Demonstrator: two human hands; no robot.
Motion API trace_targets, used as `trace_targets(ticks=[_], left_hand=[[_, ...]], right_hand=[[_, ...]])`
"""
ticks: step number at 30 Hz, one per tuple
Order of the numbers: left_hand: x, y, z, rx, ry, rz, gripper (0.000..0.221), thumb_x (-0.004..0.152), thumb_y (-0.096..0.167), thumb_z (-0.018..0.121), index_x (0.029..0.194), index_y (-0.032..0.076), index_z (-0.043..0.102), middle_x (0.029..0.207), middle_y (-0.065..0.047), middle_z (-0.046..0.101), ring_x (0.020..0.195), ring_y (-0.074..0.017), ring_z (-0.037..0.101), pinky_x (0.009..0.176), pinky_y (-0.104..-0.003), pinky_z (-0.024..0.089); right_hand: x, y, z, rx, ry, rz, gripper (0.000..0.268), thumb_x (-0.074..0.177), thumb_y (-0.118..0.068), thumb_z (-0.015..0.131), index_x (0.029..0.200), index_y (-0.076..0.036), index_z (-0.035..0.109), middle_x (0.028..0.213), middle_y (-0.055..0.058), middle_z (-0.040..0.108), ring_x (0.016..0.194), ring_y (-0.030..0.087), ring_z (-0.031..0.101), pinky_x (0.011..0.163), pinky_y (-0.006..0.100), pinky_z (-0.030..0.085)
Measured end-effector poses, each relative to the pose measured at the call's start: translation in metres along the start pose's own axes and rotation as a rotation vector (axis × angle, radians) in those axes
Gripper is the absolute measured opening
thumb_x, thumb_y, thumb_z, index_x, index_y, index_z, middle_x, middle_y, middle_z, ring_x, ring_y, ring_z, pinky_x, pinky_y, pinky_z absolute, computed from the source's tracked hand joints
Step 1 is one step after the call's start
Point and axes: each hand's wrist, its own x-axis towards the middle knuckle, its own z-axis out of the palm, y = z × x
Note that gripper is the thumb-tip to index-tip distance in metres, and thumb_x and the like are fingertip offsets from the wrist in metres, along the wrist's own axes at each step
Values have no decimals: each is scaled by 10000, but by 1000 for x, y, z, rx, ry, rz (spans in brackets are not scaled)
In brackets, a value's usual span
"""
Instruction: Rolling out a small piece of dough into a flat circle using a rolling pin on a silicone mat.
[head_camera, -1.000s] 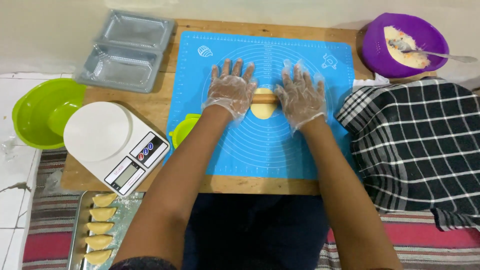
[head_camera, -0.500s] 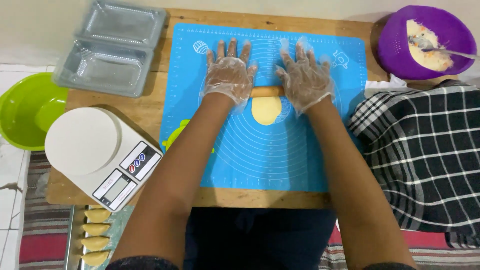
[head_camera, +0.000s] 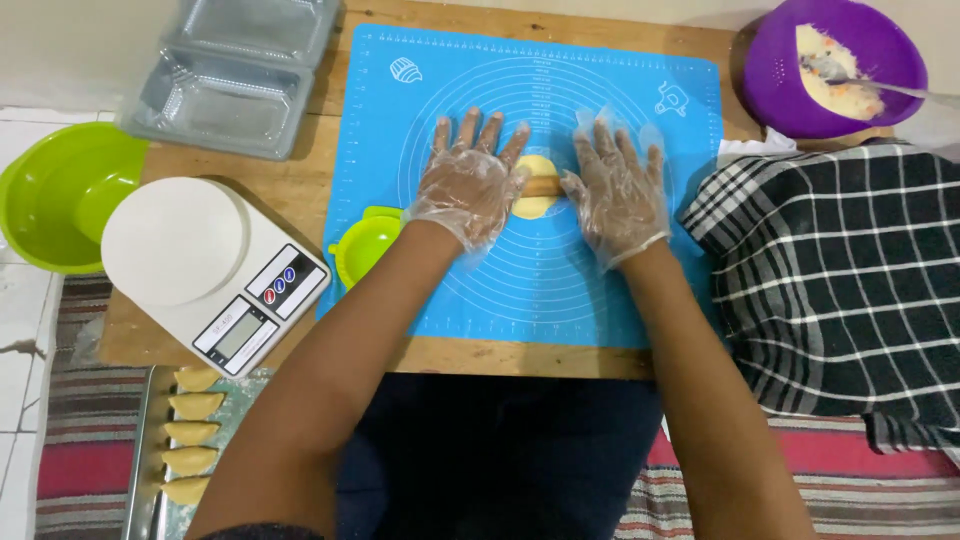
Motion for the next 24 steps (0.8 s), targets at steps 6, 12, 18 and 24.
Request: trace_targets(ticks=[6, 12, 18, 24], left_hand=[[-22, 8, -5, 12, 0, 26, 589, 1081, 456, 294, 1635, 256, 261, 1688, -102, 249, 1557, -386, 137, 1238, -622, 58], [-39, 16, -10, 14, -32, 45, 592, 1076, 410, 326, 1638, 237, 255, 1699, -77, 226, 1562, -385, 130, 1243, -622, 58], [-46, 15, 0, -14, -39, 35, 595, 1079, 433, 285, 1640, 240, 237, 1696, -59, 237, 1567, -347, 139, 1254, -589, 59], [-46, 7, 9, -100, -77, 21, 628, 1075, 433, 234, 1639, 158, 239, 1703, -89, 205, 1572, -342, 139, 1264, -577, 40]], right_hand=[[-28, 1, 6, 31, 19, -26, 650, 1077, -551, 269, 1632, -216, 236, 1700, 102, 197, 1549, 324, 196, 1249, 612, 49], [-44, 5, 24, 75, 94, -36, 664, 1056, -558, 337, 1627, -232, 241, 1697, 93, 203, 1542, 313, 211, 1253, 609, 68], [-54, 14, 50, 69, 206, -85, 656, 1053, -536, 390, 1618, -217, 291, 1682, 109, 257, 1525, 325, 267, 1238, 628, 112], [-77, -4, 27, 33, 129, -37, 655, 1044, -522, 390, 1617, -219, 294, 1671, 119, 286, 1531, 324, 257, 1232, 630, 107]])
